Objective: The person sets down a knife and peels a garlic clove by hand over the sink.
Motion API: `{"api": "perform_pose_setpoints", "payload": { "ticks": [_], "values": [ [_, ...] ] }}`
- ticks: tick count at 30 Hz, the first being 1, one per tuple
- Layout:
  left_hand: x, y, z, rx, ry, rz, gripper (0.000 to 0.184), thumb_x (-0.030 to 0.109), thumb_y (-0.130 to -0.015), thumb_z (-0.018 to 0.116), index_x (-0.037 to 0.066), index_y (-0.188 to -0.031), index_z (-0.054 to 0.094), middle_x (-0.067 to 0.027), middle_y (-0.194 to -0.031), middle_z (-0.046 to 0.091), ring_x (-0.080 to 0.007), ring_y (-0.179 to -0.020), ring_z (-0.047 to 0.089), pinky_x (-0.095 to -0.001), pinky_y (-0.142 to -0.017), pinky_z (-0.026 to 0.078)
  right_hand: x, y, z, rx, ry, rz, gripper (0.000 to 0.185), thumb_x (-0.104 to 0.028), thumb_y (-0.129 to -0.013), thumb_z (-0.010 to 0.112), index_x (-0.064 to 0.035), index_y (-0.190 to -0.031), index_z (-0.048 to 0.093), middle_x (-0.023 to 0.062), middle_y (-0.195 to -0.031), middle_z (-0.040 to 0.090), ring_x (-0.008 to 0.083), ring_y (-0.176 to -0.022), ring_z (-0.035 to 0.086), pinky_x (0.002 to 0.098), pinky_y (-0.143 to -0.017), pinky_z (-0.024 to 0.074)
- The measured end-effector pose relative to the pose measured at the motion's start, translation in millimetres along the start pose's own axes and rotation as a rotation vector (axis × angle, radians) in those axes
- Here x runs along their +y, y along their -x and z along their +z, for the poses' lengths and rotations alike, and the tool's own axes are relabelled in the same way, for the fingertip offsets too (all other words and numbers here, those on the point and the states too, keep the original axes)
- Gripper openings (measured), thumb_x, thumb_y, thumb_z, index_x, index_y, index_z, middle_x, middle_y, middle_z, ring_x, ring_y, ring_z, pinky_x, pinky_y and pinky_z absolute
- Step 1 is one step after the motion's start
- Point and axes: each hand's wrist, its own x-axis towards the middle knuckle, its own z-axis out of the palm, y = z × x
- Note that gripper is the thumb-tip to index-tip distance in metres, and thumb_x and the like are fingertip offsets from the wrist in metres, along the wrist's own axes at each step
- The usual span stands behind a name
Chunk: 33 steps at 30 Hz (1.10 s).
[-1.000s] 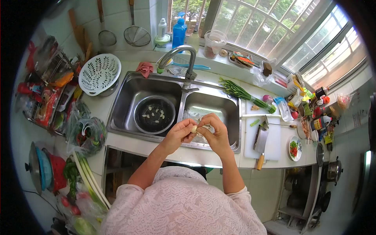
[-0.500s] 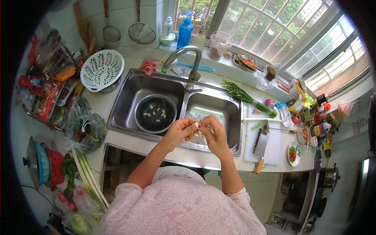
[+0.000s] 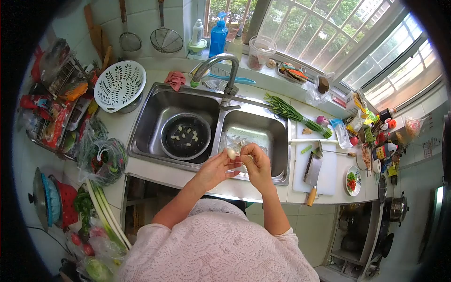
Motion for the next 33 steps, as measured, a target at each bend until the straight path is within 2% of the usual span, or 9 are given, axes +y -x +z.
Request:
{"api": "perform_pose_setpoints", "payload": {
  "ticks": [2,5,11,19,22,25,28,30,33],
  "values": [
    [-5,0,1,-0.068,0.053,-0.033,0.042,0.040,-0.099,0.045,0.006,-0.123,0.050,-0.0072,-0.107,0.060,-0.0187,-0.097,0.060,-0.0341,-0.083,0.050,-3,-1,-2,0.001,0.068,-0.032,0.007,-0.001,-0.087,0.059,-0.0022,-0.086,0.053,0.0038,-0.082,0.054,0.0141,-0.079,0.051,0.0263,-0.074,0.0417],
    [7,0,6,-0.210,-0.025,0.016,0.039,0.036,-0.099,0.049,0.006,-0.123,0.051,-0.0060,-0.107,0.060,-0.0172,-0.094,0.061,-0.0301,-0.078,0.050,-10,0,-3,-0.005,0.159,-0.070,0.008,0.000,-0.086,0.060,-0.0021,-0.085,0.053,0.0047,-0.082,0.054,0.0153,-0.079,0.051,0.0267,-0.075,0.0420],
    [10,-2,2,-0.148,-0.056,-0.019,0.032,0.029,-0.096,0.055,0.006,-0.118,0.055,-0.0033,-0.100,0.062,-0.0129,-0.089,0.061,-0.0237,-0.071,0.049,-13,1,-4,-0.038,0.202,-0.106,0.009,0.001,-0.084,0.061,-0.0014,-0.085,0.052,0.0066,-0.083,0.055,0.0185,-0.078,0.053,0.0288,-0.074,0.0424],
    [5,-3,3,-0.088,-0.158,0.084,0.023,0.019,-0.095,0.058,0.003,-0.111,0.058,-0.0058,-0.102,0.063,-0.0133,-0.091,0.062,-0.0222,-0.073,0.050,-9,3,-5,0.022,0.256,-0.174,0.009,0.006,-0.083,0.057,0.0009,-0.087,0.050,0.0125,-0.083,0.053,0.0259,-0.076,0.052,0.0314,-0.072,0.0430],
    [10,-4,-3,-0.050,-0.209,0.139,0.025,0.019,-0.095,0.058,0.001,-0.112,0.057,-0.0093,-0.107,0.063,-0.0156,-0.095,0.062,-0.0239,-0.079,0.052,1,5,-8,0.113,0.218,-0.200,0.008,0.006,-0.084,0.057,0.0006,-0.087,0.051,0.0094,-0.081,0.053,0.0200,-0.073,0.051,0.0290,-0.070,0.0431],
    [16,-1,1,-0.053,-0.188,0.170,0.023,0.015,-0.095,0.056,0.000,-0.113,0.057,-0.0127,-0.114,0.062,-0.0187,-0.103,0.062,-0.0268,-0.088,0.052,6,2,-17,0.315,-0.029,-0.001,0.004,0.001,-0.091,0.055,-0.0020,-0.092,0.052,0.0019,-0.083,0.054,0.0064,-0.076,0.051,0.0195,-0.069,0.0423],
    [20,1,6,-0.053,-0.118,0.181,0.024,0.011,-0.095,0.054,-0.001,-0.116,0.056,-0.0154,-0.118,0.060,-0.0217,-0.111,0.059,-0.0302,-0.097,0.050,36,-5,-32,0.307,0.156,0.052,0.010,0.002,-0.087,0.058,-0.0004,-0.095,0.054,0.0064,-0.090,0.057,0.0136,-0.081,0.056,0.0254,-0.073,0.0453],
    [22,0,8,-0.056,-0.092,0.189,0.025,0.010,-0.095,0.054,-0.001,-0.118,0.055,-0.0167,-0.121,0.059,-0.0230,-0.114,0.058,-0.0321,-0.101,0.048,44,-10,-33,0.289,0.829,-0.186,0.022,0.006,-0.080,0.060,0.0025,-0.101,0.056,0.0147,-0.100,0.058,0.0279,-0.095,0.057,0.0368,-0.084,0.0452],
    [21,1,8,-0.052,-0.116,0.235,0.029,0.007,-0.095,0.052,-0.002,-0.123,0.052,-0.0174,-0.125,0.056,-0.0240,-0.118,0.056,-0.0325,-0.102,0.047,35,-5,-23,0.271,0.601,-0.179,0.032,0.006,-0.076,0.061,0.0021,-0.107,0.057,0.0196,-0.111,0.056,0.0366,-0.108,0.052,0.0425,-0.092,0.0412]
  ]
}}
